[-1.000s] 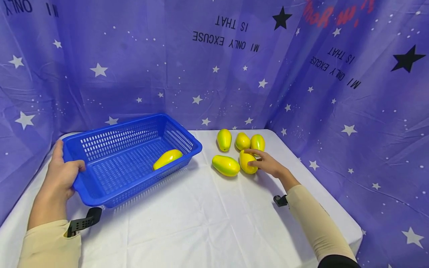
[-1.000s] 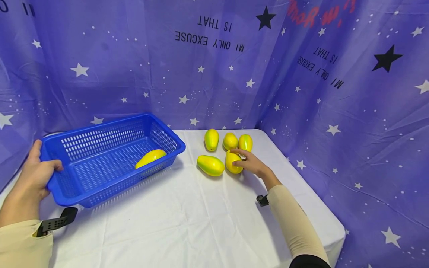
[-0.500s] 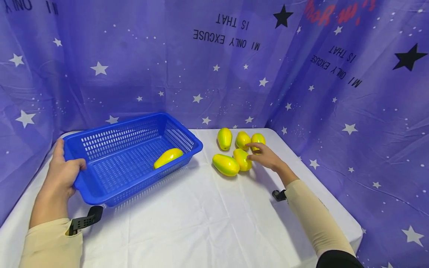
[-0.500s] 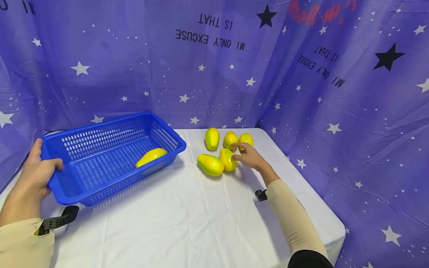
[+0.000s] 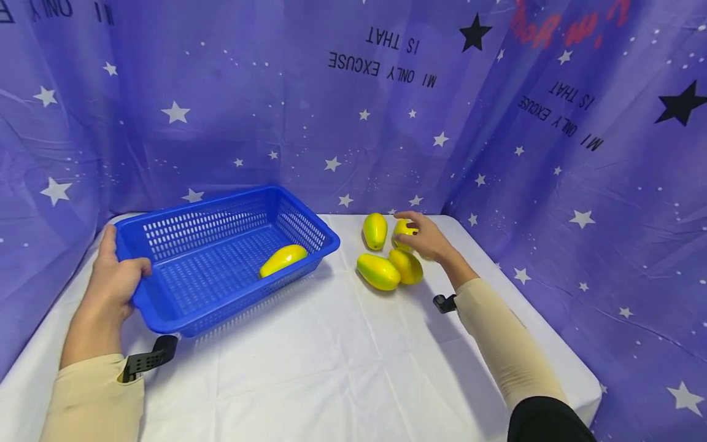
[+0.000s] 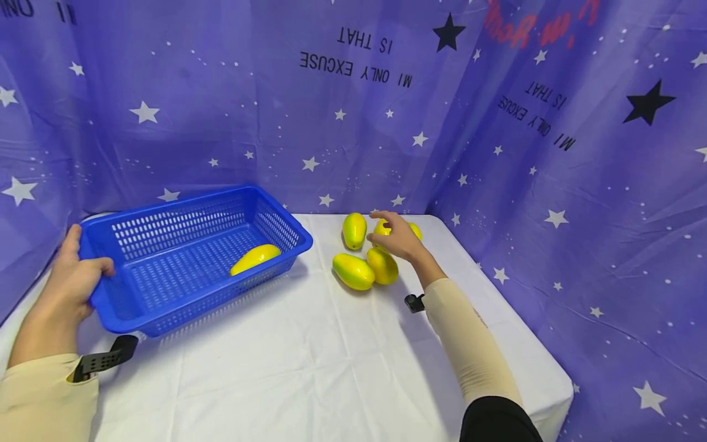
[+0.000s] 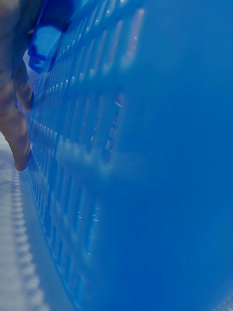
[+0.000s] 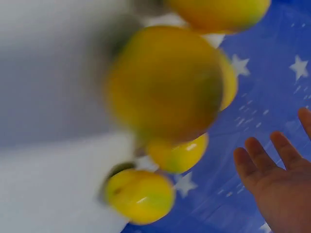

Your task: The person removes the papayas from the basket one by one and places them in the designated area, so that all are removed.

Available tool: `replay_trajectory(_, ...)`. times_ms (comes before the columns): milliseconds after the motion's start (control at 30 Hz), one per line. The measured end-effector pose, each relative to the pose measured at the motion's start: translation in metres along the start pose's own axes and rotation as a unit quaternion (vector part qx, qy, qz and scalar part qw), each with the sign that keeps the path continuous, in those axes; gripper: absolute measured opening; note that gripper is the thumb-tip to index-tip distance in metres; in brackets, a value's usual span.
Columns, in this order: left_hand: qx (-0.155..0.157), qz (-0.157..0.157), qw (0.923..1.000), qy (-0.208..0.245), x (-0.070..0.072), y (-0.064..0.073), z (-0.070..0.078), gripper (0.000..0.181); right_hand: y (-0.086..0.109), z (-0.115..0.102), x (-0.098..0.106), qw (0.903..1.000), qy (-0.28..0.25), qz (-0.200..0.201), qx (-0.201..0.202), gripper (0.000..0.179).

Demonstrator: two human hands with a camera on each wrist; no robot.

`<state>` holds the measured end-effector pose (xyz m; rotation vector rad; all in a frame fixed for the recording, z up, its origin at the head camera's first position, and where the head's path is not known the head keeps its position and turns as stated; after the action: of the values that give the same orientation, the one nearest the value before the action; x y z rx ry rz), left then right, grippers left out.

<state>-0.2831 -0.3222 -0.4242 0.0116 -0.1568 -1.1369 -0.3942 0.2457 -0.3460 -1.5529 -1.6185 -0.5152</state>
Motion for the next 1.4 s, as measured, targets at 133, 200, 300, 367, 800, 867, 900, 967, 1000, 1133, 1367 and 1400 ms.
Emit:
replay_trajectory(133,0.001,0.002,1.0000,0.000,0.001,0.002,-0.001,0.104,-0.015,-0.034,-0.012,0.9999,-0.003,-0.013,0.008,0.055)
replay_trajectory(200,0.003,0.002,1.0000,0.005,0.000,0.003,0.000,0.104,-0.023,-0.051,-0.016,0.9996,-0.013,-0.018,0.017,0.054)
replay_trajectory(300,0.001,0.008,1.0000,0.006,-0.001,0.006,0.003,0.104,-0.034,-0.077,-0.021,0.9984,-0.018,-0.024,0.049,0.054)
replay_trajectory(367,-0.001,0.009,0.9999,0.008,-0.002,0.006,0.004,0.104,-0.041,-0.094,-0.024,0.9965,-0.015,-0.025,0.079,0.053)
replay_trajectory(800,-0.017,0.018,0.9996,0.015,0.003,-0.001,0.004,0.105,-0.079,-0.182,-0.058,0.9841,-0.025,-0.056,0.167,0.059)
replay_trajectory(867,-0.012,0.021,0.9996,0.014,0.000,0.017,0.016,0.102,-0.082,-0.191,-0.069,0.9820,-0.029,-0.067,0.174,0.058)
replay_trajectory(900,-0.011,0.023,0.9996,0.014,-0.002,0.024,0.020,0.100,-0.083,-0.194,-0.074,0.9808,-0.033,-0.074,0.178,0.057)
replay_trajectory(967,-0.011,0.031,0.9994,0.015,-0.001,0.029,0.023,0.099,-0.087,-0.201,-0.087,0.9773,-0.039,-0.091,0.187,0.056)
replay_trajectory(1000,-0.011,0.034,0.9993,0.012,-0.001,0.030,0.023,0.099,-0.089,-0.205,-0.093,0.9754,-0.045,-0.099,0.192,0.054)
replay_trajectory(1133,-0.016,0.042,0.9989,0.014,-0.002,0.031,0.026,0.099,-0.098,-0.218,-0.117,0.9682,-0.070,-0.126,0.205,0.051)
replay_trajectory(1367,-0.022,0.047,0.9984,0.020,0.001,0.029,0.025,0.100,-0.101,-0.251,-0.151,0.9400,-0.165,-0.205,0.218,0.046)
replay_trajectory(1400,-0.024,0.048,0.9984,0.021,0.002,0.029,0.025,0.100,-0.101,-0.255,-0.155,0.9344,-0.175,-0.218,0.221,0.044)
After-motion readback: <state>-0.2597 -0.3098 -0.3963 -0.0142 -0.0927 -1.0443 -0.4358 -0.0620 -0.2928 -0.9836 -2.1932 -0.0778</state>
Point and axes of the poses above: each hand's wrist, its own y-axis away from the middle knuckle, its own x-axis out of the back of the hand, z = x × y, the point moved 3 cm from there along -y, towards the middle knuckle, and after that the axes turned 9 degrees about z, right-handed, at the moved point
